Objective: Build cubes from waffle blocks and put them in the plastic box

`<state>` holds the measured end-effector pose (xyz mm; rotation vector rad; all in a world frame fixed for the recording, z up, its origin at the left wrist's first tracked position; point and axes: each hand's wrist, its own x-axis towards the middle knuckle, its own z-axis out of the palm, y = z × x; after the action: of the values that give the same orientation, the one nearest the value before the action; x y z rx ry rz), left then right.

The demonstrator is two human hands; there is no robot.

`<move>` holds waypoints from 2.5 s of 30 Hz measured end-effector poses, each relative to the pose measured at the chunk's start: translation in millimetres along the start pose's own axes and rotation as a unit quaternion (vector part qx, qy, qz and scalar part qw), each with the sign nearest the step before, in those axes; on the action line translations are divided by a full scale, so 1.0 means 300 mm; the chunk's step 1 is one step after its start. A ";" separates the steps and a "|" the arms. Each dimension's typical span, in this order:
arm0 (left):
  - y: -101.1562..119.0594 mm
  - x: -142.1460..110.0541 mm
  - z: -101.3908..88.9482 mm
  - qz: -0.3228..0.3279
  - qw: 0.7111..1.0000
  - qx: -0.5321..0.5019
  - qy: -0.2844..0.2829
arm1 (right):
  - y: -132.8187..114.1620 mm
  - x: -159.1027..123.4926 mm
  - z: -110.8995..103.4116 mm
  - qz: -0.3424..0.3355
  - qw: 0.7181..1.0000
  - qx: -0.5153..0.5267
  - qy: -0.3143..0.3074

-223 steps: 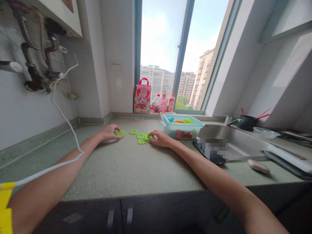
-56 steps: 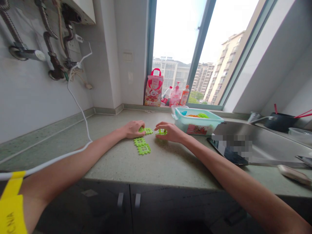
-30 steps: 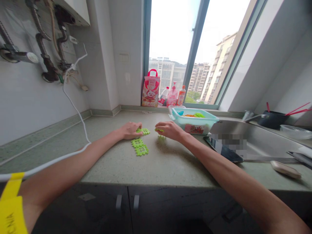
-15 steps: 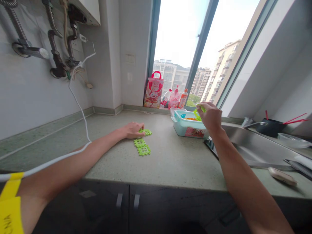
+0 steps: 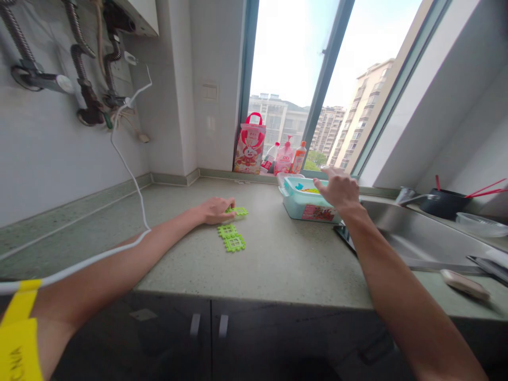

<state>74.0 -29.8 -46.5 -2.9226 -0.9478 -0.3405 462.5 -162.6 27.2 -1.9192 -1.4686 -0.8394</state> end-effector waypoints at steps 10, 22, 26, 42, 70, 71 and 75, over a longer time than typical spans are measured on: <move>0.060 -0.018 -0.018 0.044 0.996 0.024 0.077 | -0.392 -0.174 0.051 -0.438 0.875 0.188 -0.086; 0.058 -0.024 -0.026 0.055 0.996 0.016 0.070 | -0.468 -0.209 0.117 -0.410 0.891 0.159 -0.110; 0.064 -0.025 -0.024 0.066 0.995 0.027 0.076 | -0.475 -0.226 0.120 -0.358 0.887 0.265 -0.124; 0.000 -0.025 -0.015 0.023 0.994 -0.008 0.105 | -0.193 -0.044 -0.074 -0.151 0.974 0.123 0.118; 0.376 -0.068 -0.152 0.116 0.921 -0.231 0.291 | -0.351 -0.124 -0.018 -0.332 0.898 0.287 0.001; 0.421 -0.108 -0.181 0.130 0.929 -0.197 0.286 | -0.315 -0.102 -0.027 -0.310 0.913 0.266 0.025; 0.571 -0.410 -0.212 0.271 0.930 -0.146 0.202 | -0.160 -0.034 -0.053 -0.167 0.972 0.145 0.076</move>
<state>64.9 -246.6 -8.6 -3.0079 -0.0254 -1.0567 411.8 -169.8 32.6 -1.3862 -1.7384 -0.8410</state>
